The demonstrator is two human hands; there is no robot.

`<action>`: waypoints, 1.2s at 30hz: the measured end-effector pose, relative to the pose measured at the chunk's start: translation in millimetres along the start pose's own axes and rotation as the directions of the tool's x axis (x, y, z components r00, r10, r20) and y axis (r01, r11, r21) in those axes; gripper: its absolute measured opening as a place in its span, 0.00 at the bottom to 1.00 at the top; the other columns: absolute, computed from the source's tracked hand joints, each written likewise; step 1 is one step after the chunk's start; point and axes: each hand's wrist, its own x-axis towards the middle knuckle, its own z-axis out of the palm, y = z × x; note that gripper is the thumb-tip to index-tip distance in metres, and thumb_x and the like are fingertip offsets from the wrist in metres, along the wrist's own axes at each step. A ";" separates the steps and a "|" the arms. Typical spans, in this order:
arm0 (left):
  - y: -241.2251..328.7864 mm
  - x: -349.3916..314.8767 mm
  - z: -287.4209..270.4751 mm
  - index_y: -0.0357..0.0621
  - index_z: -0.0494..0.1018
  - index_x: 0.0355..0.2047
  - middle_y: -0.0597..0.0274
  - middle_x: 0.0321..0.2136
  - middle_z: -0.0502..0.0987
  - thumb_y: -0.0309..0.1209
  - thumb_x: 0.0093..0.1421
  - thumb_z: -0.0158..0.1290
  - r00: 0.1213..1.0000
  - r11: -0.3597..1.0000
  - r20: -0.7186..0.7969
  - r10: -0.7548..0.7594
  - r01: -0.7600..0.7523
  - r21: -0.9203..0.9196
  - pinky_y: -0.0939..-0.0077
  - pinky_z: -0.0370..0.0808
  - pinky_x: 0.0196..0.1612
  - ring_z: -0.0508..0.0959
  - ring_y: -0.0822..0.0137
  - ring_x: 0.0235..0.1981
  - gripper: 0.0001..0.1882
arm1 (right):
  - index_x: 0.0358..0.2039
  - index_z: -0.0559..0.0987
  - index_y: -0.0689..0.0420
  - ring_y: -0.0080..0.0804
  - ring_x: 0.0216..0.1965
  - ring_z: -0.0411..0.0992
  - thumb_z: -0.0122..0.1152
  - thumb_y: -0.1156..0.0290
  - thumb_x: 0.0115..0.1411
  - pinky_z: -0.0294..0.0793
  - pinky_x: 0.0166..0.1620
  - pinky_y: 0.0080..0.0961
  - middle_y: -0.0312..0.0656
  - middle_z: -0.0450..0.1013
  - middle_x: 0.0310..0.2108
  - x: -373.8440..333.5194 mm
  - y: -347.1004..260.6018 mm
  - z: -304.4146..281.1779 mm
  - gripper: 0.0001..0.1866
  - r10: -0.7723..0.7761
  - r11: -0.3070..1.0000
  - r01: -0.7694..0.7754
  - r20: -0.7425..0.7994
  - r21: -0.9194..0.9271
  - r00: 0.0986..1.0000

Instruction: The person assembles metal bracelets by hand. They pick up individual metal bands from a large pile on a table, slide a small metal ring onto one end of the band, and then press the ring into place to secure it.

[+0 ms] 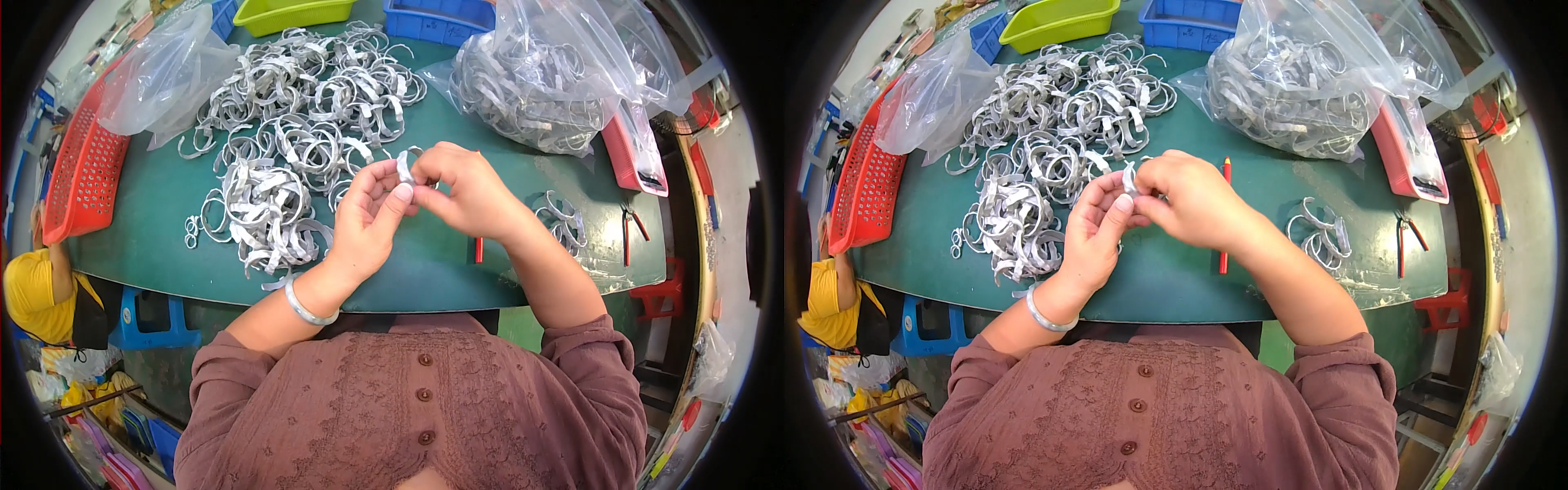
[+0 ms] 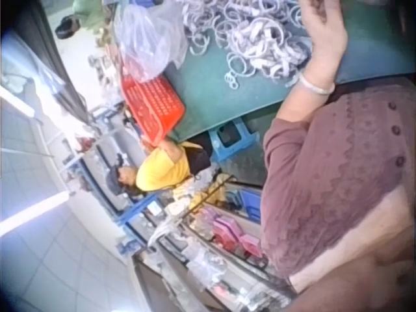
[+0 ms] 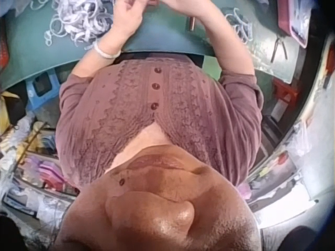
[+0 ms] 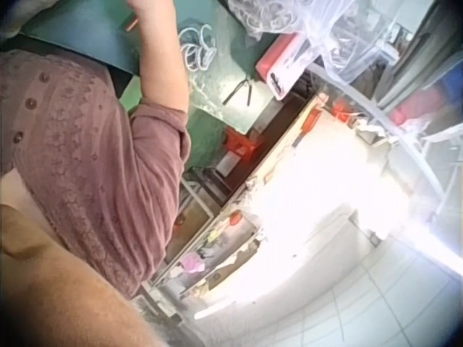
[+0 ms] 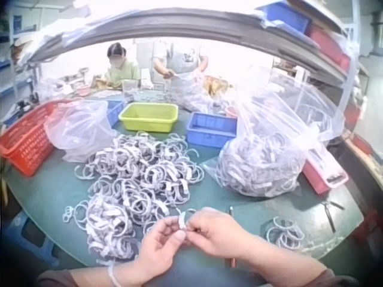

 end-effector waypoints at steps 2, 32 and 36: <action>-0.8 -1.6 -1.3 0.34 0.64 0.42 0.61 0.35 0.71 0.26 0.59 0.45 0.995 0.997 0.087 -0.046 0.050 -0.053 0.81 0.70 0.39 0.71 0.74 0.35 0.12 | 0.20 0.70 0.59 0.41 0.28 0.66 0.59 0.73 0.42 0.65 0.32 0.32 0.42 0.68 0.22 -3.7 -5.2 4.3 0.07 -0.095 0.983 0.093 0.000 -0.159 0.996; 1.5 5.2 -6.1 0.33 0.60 0.50 0.51 0.38 0.72 0.34 0.62 0.37 0.974 0.958 0.087 -0.210 0.223 -0.181 0.73 0.72 0.42 0.74 0.62 0.37 0.19 | 0.36 0.74 0.64 0.18 0.23 0.67 0.52 0.72 0.56 0.66 0.27 0.14 0.38 0.73 0.26 -26.4 28.0 -13.2 0.10 0.555 0.438 -0.376 0.084 0.817 0.828; 0.3 5.9 -6.8 0.33 0.60 0.50 0.50 0.38 0.71 0.34 0.63 0.36 0.974 0.956 0.092 -0.206 0.220 -0.193 0.72 0.72 0.42 0.74 0.61 0.38 0.19 | 0.36 0.74 0.64 0.18 0.23 0.67 0.52 0.73 0.55 0.67 0.26 0.14 0.39 0.73 0.26 -27.6 29.1 -12.3 0.10 0.562 0.406 -0.361 0.083 0.840 0.823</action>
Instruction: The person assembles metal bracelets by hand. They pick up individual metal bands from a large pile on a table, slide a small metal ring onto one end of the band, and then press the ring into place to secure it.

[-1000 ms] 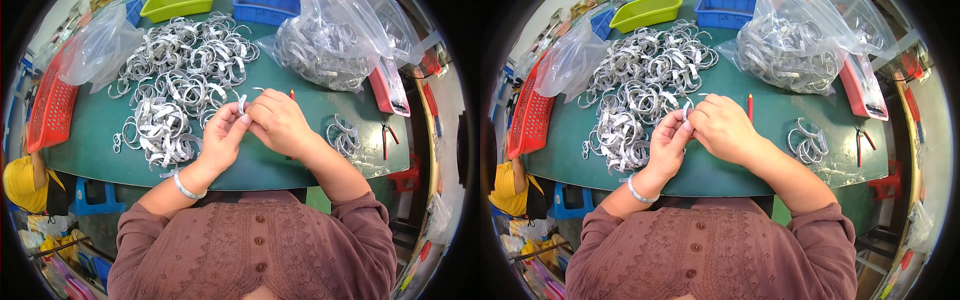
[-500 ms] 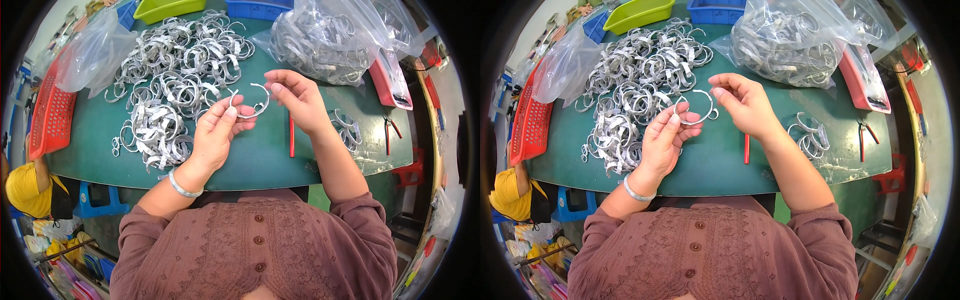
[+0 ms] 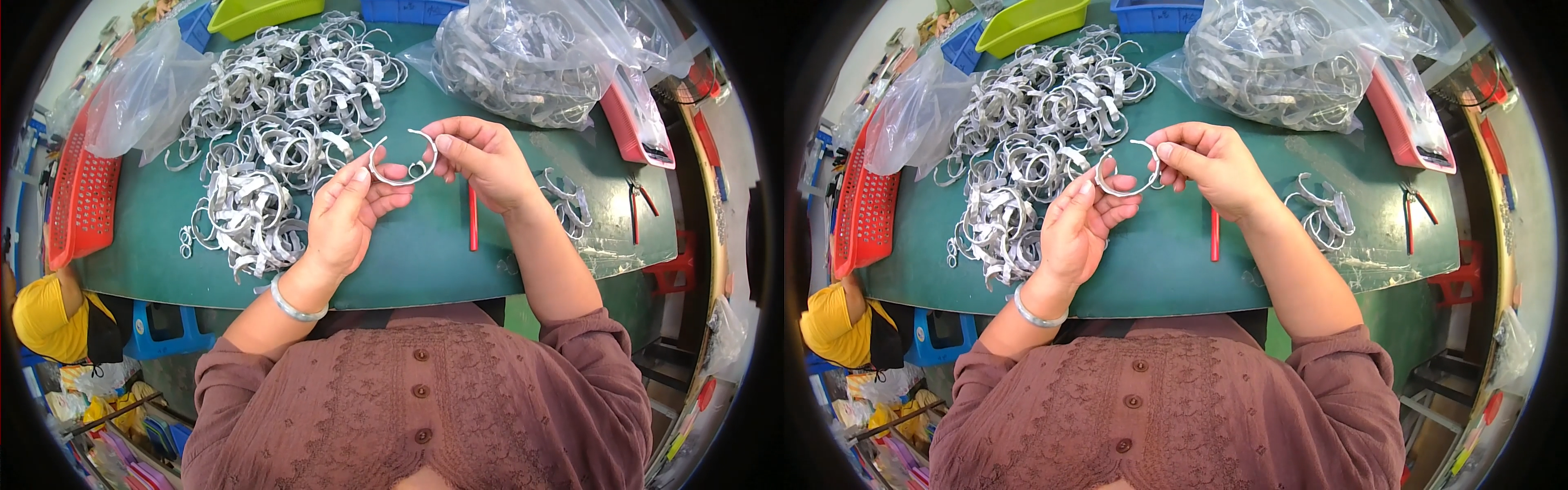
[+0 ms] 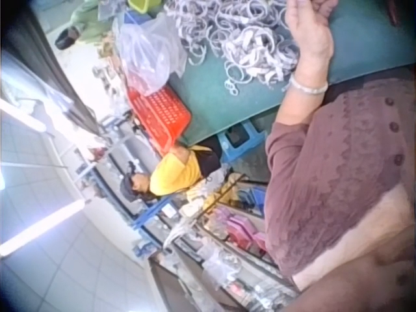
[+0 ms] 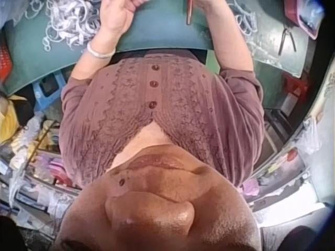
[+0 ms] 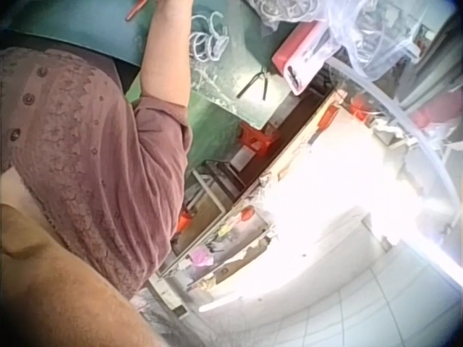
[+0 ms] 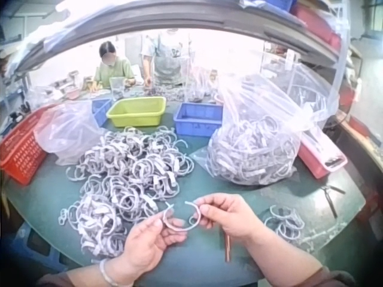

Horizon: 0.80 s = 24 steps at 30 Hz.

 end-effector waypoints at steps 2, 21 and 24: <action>0.2 -0.1 0.1 0.33 0.60 0.50 0.50 0.38 0.71 0.34 0.63 0.36 1.000 1.000 0.000 -0.002 0.002 -0.004 0.71 0.72 0.43 0.74 0.61 0.38 0.19 | 0.36 0.74 0.64 0.18 0.23 0.67 0.52 0.73 0.55 0.67 0.26 0.14 0.39 0.73 0.26 -0.6 -0.6 0.3 0.10 0.002 1.000 -0.002 0.000 0.014 1.000; -3.8 -1.5 1.7 0.36 0.61 0.51 0.53 0.39 0.71 0.27 0.62 0.37 0.988 0.969 -0.046 0.146 -0.133 0.208 0.74 0.74 0.41 0.74 0.65 0.36 0.17 | 0.37 0.74 0.65 0.19 0.25 0.69 0.54 0.74 0.54 0.70 0.31 0.16 0.39 0.73 0.29 -2.5 -3.0 -0.3 0.11 -0.045 0.999 0.045 0.093 0.005 0.995; -5.8 -2.8 2.7 0.36 0.61 0.51 0.55 0.39 0.68 0.25 0.61 0.39 0.951 0.889 0.016 0.307 -0.293 0.352 0.77 0.73 0.40 0.73 0.68 0.35 0.17 | 0.38 0.73 0.65 0.21 0.27 0.70 0.54 0.74 0.54 0.71 0.34 0.18 0.41 0.73 0.31 -1.6 -1.9 -2.3 0.11 -0.061 0.998 0.059 0.111 0.022 0.992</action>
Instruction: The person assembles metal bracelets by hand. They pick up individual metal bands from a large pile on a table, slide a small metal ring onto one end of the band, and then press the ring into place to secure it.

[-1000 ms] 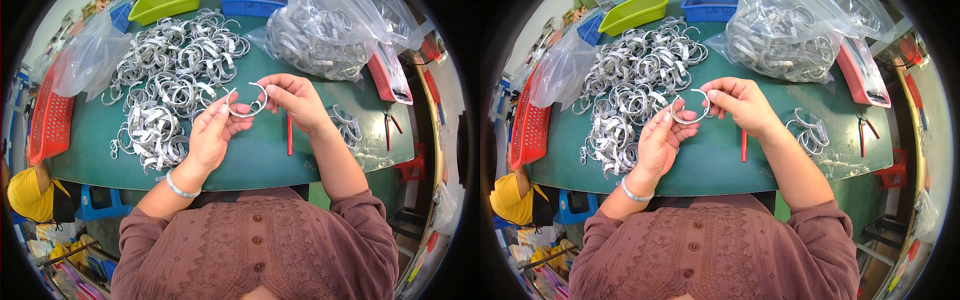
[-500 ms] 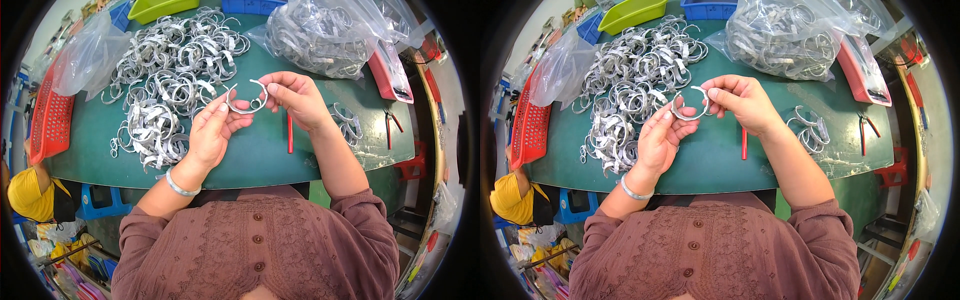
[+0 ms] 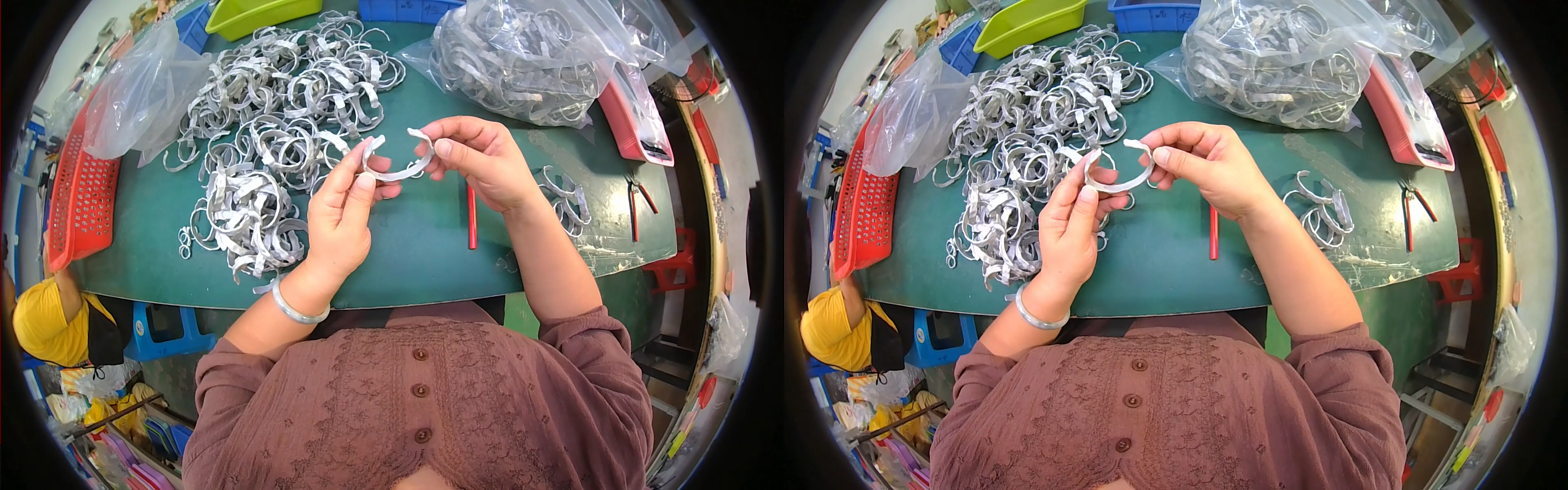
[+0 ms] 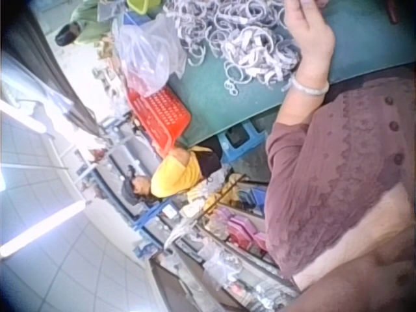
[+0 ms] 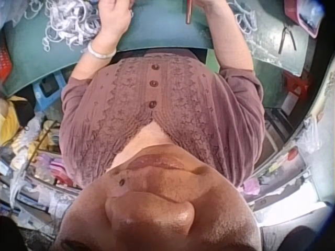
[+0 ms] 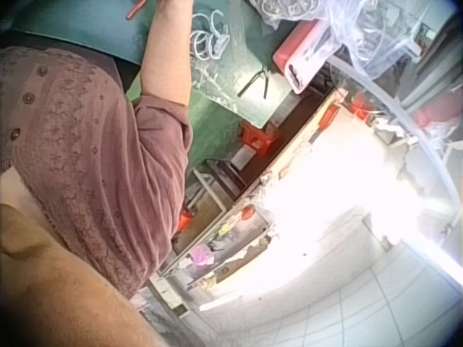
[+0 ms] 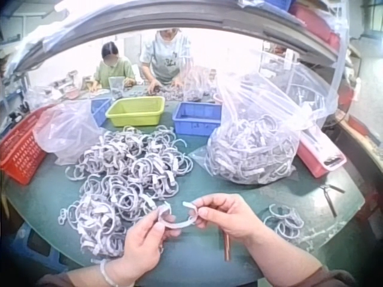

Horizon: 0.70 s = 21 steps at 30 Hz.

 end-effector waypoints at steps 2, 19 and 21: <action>0.2 -0.5 -0.8 0.36 0.61 0.51 0.56 0.39 0.68 0.24 0.61 0.40 0.995 0.988 0.035 0.093 -0.097 0.117 0.77 0.73 0.39 0.73 0.68 0.36 0.17 | 0.39 0.73 0.64 0.24 0.30 0.71 0.54 0.73 0.55 0.72 0.36 0.20 0.43 0.73 0.33 0.7 2.7 -3.8 0.12 -0.019 1.000 0.019 0.022 0.015 1.000; -0.1 -2.6 -0.9 0.34 0.62 0.48 0.58 0.36 0.70 0.24 0.59 0.44 0.985 0.976 0.068 0.159 -0.167 0.140 0.79 0.74 0.32 0.73 0.70 0.33 0.17 | 0.38 0.72 0.67 0.25 0.26 0.71 0.51 0.74 0.56 0.73 0.31 0.20 0.45 0.73 0.31 3.3 10.8 -2.0 0.11 0.161 0.985 -0.162 0.011 0.058 0.987; 0.8 -2.6 0.6 0.33 0.63 0.48 0.58 0.35 0.71 0.25 0.59 0.44 0.993 0.988 0.036 0.115 -0.118 0.102 0.80 0.74 0.31 0.74 0.70 0.31 0.17 | 0.38 0.72 0.68 0.25 0.26 0.72 0.51 0.73 0.56 0.73 0.31 0.20 0.45 0.73 0.30 2.8 10.7 -1.8 0.12 0.196 0.978 -0.197 0.015 0.062 0.980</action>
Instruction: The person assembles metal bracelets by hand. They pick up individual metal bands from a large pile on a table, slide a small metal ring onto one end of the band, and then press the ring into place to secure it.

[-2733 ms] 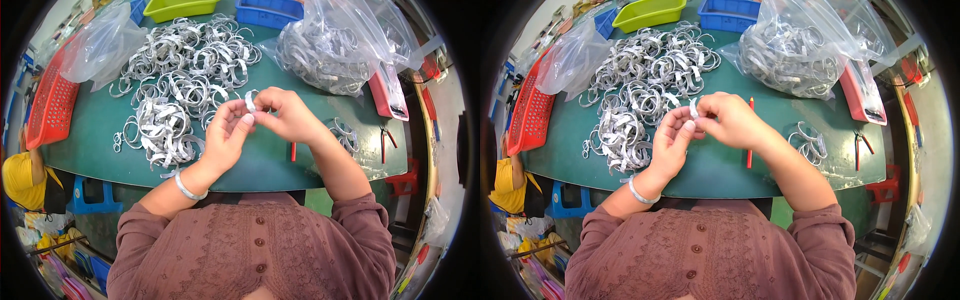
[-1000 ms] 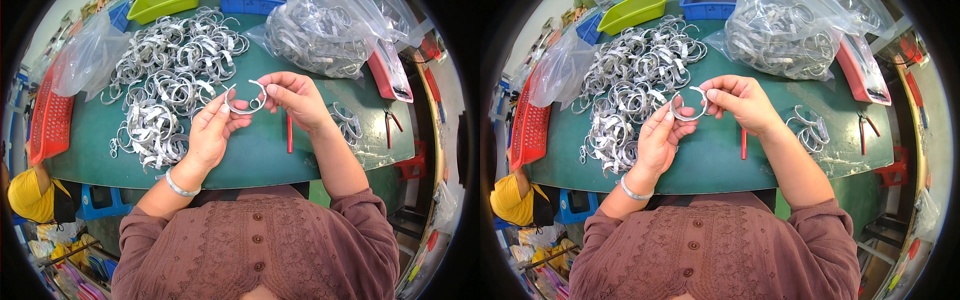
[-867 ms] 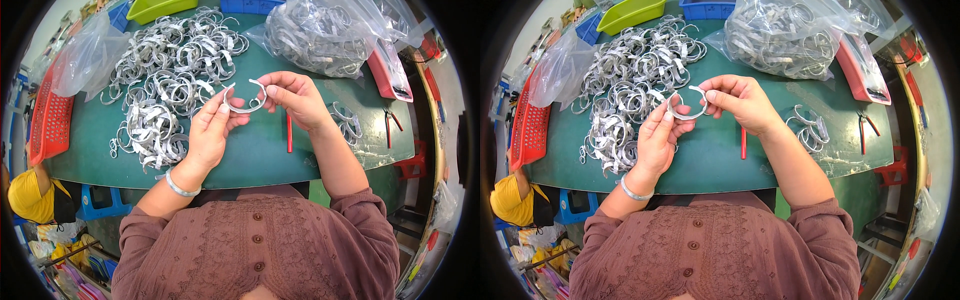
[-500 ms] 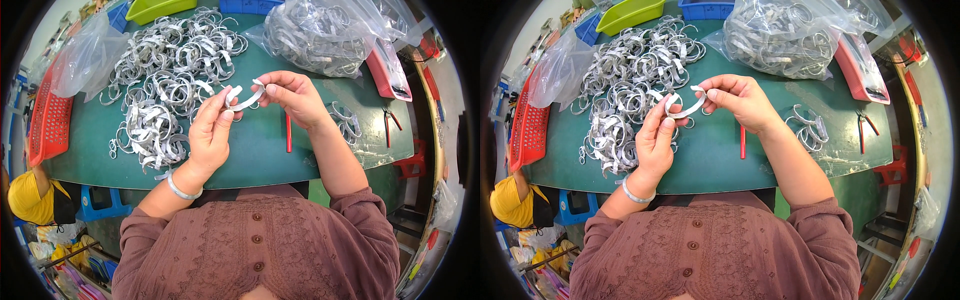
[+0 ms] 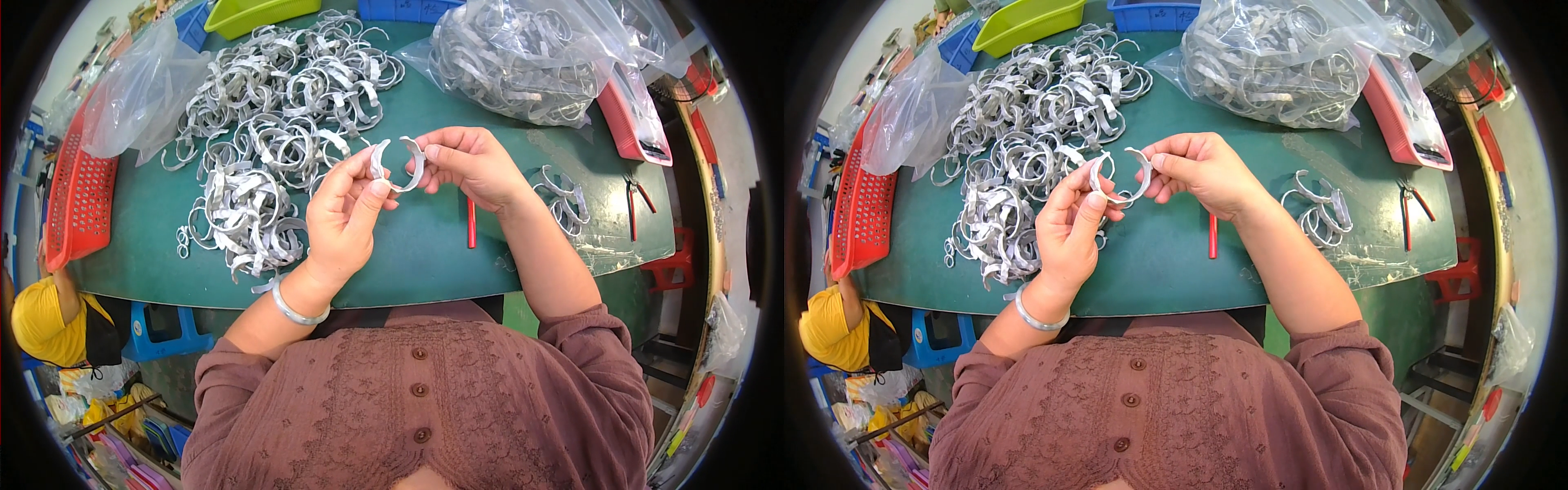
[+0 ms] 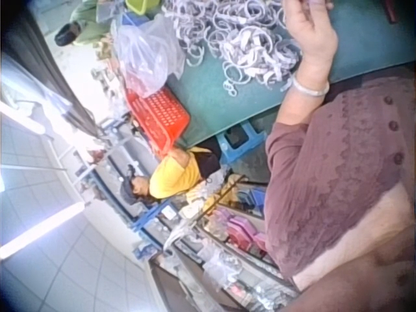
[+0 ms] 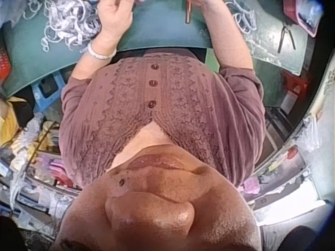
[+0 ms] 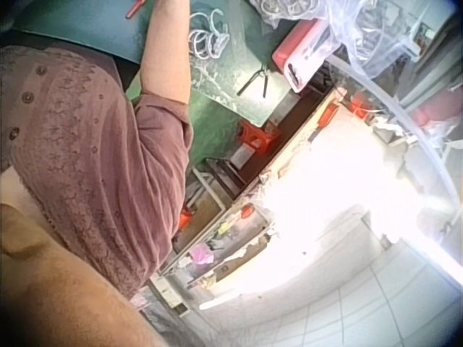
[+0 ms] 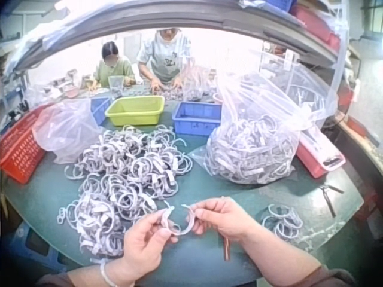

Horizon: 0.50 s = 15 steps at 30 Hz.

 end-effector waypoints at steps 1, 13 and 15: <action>1.4 0.4 0.2 0.32 0.63 0.47 0.58 0.34 0.71 0.26 0.59 0.44 1.000 1.000 -0.002 -0.026 0.026 -0.011 0.80 0.74 0.31 0.74 0.69 0.30 0.16 | 0.38 0.72 0.67 0.25 0.26 0.72 0.51 0.73 0.56 0.73 0.30 0.19 0.45 0.73 0.30 -0.3 -0.8 0.4 0.11 0.013 1.000 -0.013 0.001 0.007 1.000; 2.4 3.7 -0.7 0.34 0.64 0.47 0.58 0.33 0.73 0.28 0.60 0.43 0.957 0.935 -0.068 -0.284 0.260 -0.239 0.80 0.74 0.32 0.76 0.68 0.29 0.16 | 0.38 0.72 0.65 0.24 0.25 0.71 0.52 0.73 0.56 0.72 0.28 0.18 0.42 0.73 0.27 -0.9 -4.5 -2.7 0.11 0.024 0.998 -0.024 0.004 0.061 1.000; 3.8 4.2 -1.0 0.34 0.64 0.47 0.58 0.33 0.73 0.28 0.60 0.42 0.930 0.889 -0.058 -0.363 0.327 -0.322 0.81 0.74 0.32 0.76 0.67 0.29 0.16 | 0.39 0.71 0.64 0.23 0.25 0.71 0.53 0.72 0.55 0.72 0.27 0.18 0.41 0.72 0.26 -1.4 -5.1 -3.5 0.12 0.000 0.995 -0.003 0.022 0.101 1.000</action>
